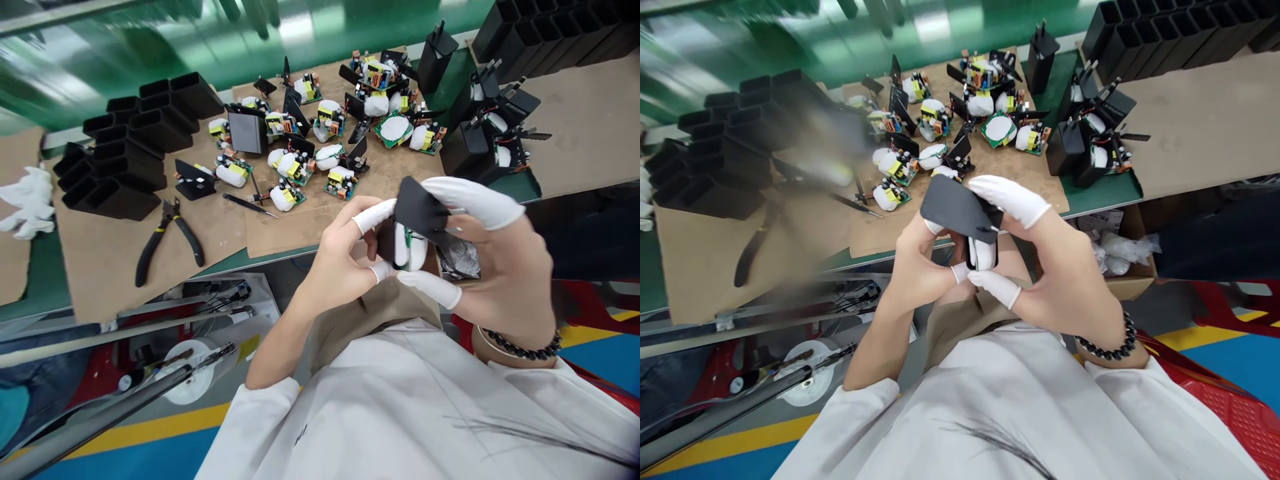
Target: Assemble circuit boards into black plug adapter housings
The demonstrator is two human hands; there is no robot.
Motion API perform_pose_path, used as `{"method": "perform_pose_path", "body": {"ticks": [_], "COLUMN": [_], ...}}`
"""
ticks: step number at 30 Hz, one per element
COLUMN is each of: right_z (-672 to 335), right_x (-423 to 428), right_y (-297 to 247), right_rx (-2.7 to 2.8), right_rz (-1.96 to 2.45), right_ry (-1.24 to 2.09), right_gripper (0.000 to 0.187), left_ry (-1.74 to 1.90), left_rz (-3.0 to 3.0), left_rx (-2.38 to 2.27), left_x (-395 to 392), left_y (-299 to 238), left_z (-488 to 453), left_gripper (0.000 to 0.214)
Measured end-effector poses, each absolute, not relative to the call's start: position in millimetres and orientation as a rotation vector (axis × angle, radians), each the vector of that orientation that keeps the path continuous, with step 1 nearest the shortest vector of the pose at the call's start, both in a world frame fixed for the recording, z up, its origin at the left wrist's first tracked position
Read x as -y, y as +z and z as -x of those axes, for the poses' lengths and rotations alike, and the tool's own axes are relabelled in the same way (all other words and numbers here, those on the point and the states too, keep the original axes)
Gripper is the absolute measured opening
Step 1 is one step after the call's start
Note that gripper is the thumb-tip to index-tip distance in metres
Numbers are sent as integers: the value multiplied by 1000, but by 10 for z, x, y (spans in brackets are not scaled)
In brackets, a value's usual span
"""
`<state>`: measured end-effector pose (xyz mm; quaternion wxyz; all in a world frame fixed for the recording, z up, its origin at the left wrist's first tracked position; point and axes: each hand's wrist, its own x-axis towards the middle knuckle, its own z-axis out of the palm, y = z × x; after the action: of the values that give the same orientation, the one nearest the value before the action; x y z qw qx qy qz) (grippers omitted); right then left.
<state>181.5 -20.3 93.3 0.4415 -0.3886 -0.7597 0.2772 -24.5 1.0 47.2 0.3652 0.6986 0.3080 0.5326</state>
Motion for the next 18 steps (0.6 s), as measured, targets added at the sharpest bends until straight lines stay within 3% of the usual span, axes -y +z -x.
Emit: {"method": "perform_pose_path", "body": {"ticks": [3, 5, 11, 15, 18], "right_z": [-1903, -1993, -2151, -2189, -2189], "right_x": [117, 12, -456, -588, -501], "right_y": [1014, 1085, 1315, 1350, 1266], "right_rx": [2058, 2055, 2445, 2501, 2336], "right_rz": [886, 812, 472, 512, 777], "right_ry": [813, 910, 840, 980, 968], "right_gripper": [102, 103, 43, 33, 31], "left_ry": [1281, 1155, 643, 494, 627], "left_rz": [-1675, -1554, -1292, -1196, -1201], "left_rx": [-843, -856, -613, -512, -650], "left_x": [-5, -9, -116, -150, -127], "left_y": [476, 480, 510, 539, 516], "left_z": [237, 259, 392, 450, 418], "left_gripper": [58, 63, 76, 79, 79]}}
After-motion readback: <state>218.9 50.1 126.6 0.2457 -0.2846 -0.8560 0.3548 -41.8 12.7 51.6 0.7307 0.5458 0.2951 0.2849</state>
